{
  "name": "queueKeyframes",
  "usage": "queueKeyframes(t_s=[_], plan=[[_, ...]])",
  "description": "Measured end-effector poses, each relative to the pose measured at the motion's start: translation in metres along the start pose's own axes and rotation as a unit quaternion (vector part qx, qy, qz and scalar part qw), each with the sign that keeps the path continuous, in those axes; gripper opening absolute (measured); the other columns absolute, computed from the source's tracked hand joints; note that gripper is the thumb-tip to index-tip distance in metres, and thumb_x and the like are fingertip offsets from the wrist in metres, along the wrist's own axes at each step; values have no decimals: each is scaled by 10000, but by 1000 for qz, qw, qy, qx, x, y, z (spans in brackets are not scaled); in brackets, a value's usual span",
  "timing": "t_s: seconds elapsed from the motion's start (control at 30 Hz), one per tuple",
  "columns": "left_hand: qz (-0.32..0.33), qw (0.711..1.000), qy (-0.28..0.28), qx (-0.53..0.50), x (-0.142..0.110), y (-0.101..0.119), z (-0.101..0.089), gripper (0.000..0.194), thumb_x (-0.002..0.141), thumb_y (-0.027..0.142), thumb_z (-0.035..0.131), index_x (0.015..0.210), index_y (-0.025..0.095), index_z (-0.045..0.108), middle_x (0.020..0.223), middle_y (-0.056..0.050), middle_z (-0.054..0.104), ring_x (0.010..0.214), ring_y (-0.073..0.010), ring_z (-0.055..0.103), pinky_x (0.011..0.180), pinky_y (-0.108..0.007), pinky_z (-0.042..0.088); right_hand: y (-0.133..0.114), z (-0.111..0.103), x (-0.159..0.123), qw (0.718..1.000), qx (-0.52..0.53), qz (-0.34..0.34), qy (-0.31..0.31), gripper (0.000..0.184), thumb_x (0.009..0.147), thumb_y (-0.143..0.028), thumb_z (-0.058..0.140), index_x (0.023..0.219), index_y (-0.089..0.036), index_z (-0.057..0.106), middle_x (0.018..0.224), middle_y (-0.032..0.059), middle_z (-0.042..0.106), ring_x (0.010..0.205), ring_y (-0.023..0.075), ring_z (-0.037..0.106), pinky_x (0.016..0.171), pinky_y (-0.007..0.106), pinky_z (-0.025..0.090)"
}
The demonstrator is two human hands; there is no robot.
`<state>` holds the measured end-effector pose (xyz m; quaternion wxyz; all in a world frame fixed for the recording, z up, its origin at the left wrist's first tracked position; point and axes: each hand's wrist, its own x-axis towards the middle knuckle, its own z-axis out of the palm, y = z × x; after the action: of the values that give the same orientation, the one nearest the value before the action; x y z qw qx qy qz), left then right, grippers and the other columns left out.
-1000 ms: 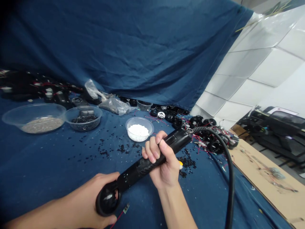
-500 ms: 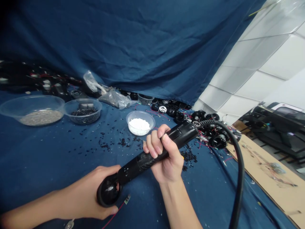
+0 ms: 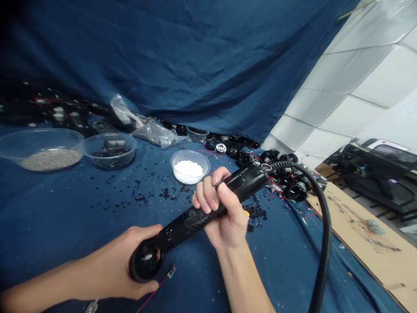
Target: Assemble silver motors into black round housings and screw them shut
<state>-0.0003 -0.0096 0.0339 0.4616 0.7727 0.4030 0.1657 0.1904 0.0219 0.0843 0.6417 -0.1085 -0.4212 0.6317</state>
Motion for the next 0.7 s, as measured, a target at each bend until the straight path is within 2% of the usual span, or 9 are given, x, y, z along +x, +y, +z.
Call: queueKeyframes(t_s=[0.13,0.3,0.5,0.7], plan=[[-24,1000,-19,6,1,8,-4,288,610,246,709,774,207,475,708,72,566,652,-123,507,592,-231,362,0,0,-1,1000,5,2,-2,227,783,-273,702,763,-187,493,514,-109,257,454,61,237,521,164,384],[-17,1000,-8,15,1,8,-4,293,607,253,705,779,206,474,709,71,560,649,-125,500,600,-236,360,1,0,-1,1000,11,2,-1,229,785,-269,704,754,-186,494,516,-106,265,455,61,249,522,167,387],[-26,1000,-14,7,-1,10,-5,284,613,258,699,772,203,471,702,70,556,643,-120,481,590,-233,356,2,-3,0,1000,13,8,18,223,773,-283,729,842,-183,543,583,-88,369,504,58,315,560,172,419],[-14,1000,-1,16,-1,3,0,296,609,273,707,771,207,469,697,73,560,635,-119,488,589,-231,357,2,-2,0,1000,6,10,10,224,782,-283,721,787,-189,518,538,-99,275,481,63,275,549,170,404]])
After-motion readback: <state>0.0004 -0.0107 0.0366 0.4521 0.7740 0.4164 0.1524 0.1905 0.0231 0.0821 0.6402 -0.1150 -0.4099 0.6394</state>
